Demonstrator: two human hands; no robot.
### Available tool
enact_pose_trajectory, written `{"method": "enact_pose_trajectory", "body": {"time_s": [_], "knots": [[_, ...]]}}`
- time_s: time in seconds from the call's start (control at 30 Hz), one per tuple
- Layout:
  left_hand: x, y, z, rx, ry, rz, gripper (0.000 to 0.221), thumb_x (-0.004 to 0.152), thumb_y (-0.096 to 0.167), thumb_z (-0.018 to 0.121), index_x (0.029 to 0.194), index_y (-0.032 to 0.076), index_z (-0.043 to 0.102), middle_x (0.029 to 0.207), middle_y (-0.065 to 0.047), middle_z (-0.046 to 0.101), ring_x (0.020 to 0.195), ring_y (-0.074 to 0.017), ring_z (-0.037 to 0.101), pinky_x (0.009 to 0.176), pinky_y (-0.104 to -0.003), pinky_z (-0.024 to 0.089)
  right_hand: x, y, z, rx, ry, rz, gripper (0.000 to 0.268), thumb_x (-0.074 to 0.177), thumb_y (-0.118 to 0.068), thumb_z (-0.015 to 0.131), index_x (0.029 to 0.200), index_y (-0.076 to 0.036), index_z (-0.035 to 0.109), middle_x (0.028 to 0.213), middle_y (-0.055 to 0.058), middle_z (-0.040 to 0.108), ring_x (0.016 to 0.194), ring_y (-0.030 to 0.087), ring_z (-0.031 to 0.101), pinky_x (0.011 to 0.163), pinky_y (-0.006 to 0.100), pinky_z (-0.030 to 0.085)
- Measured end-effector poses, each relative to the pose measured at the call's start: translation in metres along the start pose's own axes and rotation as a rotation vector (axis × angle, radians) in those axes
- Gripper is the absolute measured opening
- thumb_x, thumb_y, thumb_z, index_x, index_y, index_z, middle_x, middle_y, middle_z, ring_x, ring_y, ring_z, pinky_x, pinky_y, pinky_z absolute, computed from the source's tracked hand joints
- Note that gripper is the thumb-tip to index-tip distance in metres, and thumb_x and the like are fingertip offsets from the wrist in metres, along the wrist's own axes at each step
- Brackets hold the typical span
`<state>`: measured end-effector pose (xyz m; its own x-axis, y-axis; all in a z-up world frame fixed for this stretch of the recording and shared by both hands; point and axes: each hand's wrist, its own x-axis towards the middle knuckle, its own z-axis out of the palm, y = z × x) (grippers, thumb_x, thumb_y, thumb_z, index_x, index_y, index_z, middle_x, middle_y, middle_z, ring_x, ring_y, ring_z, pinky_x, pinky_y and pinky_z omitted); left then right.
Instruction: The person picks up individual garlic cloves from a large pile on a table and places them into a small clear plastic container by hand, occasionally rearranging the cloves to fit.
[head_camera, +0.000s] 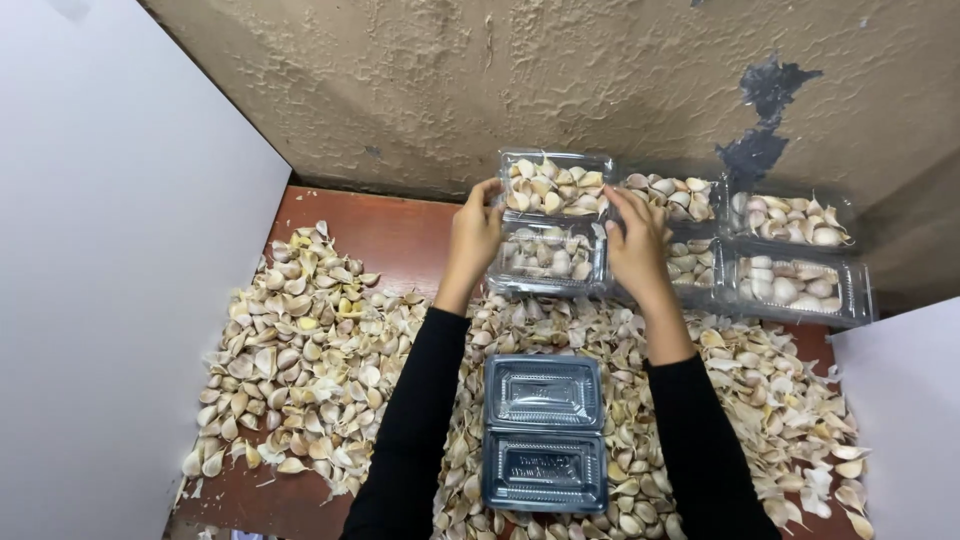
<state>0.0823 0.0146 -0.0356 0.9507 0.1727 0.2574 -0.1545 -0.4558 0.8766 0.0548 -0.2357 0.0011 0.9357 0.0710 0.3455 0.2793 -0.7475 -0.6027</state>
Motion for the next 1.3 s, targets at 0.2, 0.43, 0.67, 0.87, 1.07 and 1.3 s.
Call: {"method": "enact_pose_trajectory", "body": {"time_s": [0.2,0.43,0.67,0.87,1.07,1.3], "knots": [[0.001,-0.014,0.014,0.223,0.117,0.113,0.048,0.09,0.014,0.07,0.137,0.008,0.061,0.127,-0.013,0.061,0.112,-0.0388,0.058,0.096,-0.049,0.051,0.008,0.017,0.032,-0.157,-0.004,0.04,0.052,0.096,-0.014,0.06,0.147,-0.019,0.055,0.15,0.005,0.049,0.127,0.034,0.041,0.097,0.056,0.03],[-0.004,-0.021,0.009,0.131,0.025,0.008,0.053,0.094,0.02,0.067,0.145,0.011,0.054,0.132,-0.018,0.059,0.119,-0.0426,0.06,0.101,-0.054,0.049,-0.001,-0.011,0.018,-0.124,0.01,0.028,0.051,0.097,-0.011,0.059,0.148,-0.013,0.053,0.155,0.009,0.043,0.129,0.035,0.041,0.099,0.054,0.03],[-0.042,0.007,-0.009,0.058,0.076,0.067,0.054,0.093,0.014,0.064,0.146,0.009,0.051,0.13,-0.021,0.059,0.117,-0.0429,0.063,0.1,-0.053,0.051,-0.022,-0.01,0.006,-0.066,0.062,0.005,0.046,0.097,-0.008,0.059,0.143,-0.014,0.056,0.15,0.009,0.044,0.13,0.036,0.04,0.102,0.056,0.029],[-0.102,-0.007,-0.001,0.054,0.21,0.06,0.047,0.097,0.009,0.056,0.142,0.002,0.047,0.126,-0.023,0.057,0.116,-0.0445,0.061,0.1,-0.054,0.049,-0.074,0.014,0.022,0.003,0.187,-0.025,0.025,0.097,-0.004,0.06,0.118,-0.017,0.066,0.125,0.001,0.053,0.116,0.027,0.048,0.096,0.047,0.036],[-0.168,-0.044,0.026,0.218,0.313,0.1,0.025,0.094,0.008,0.058,0.119,0.005,0.054,0.107,-0.014,0.054,0.102,-0.039,0.057,0.091,-0.049,0.045,-0.147,0.032,0.063,0.125,0.29,-0.164,0.025,0.09,0.004,0.056,0.088,-0.019,0.066,0.094,0.001,0.061,0.094,0.026,0.061,0.09,0.039,0.045],[-0.214,-0.065,0.05,0.539,0.175,0.37,0.013,0.086,0.028,0.073,0.081,0.017,0.071,0.099,-0.002,0.061,0.101,-0.0292,0.057,0.085,-0.042,0.047,-0.199,0.049,0.097,0.056,-0.052,-0.115,0.011,0.096,-0.022,0.067,0.106,-0.022,0.073,0.103,0.002,0.068,0.103,0.029,0.065,0.093,0.043,0.047]]}}
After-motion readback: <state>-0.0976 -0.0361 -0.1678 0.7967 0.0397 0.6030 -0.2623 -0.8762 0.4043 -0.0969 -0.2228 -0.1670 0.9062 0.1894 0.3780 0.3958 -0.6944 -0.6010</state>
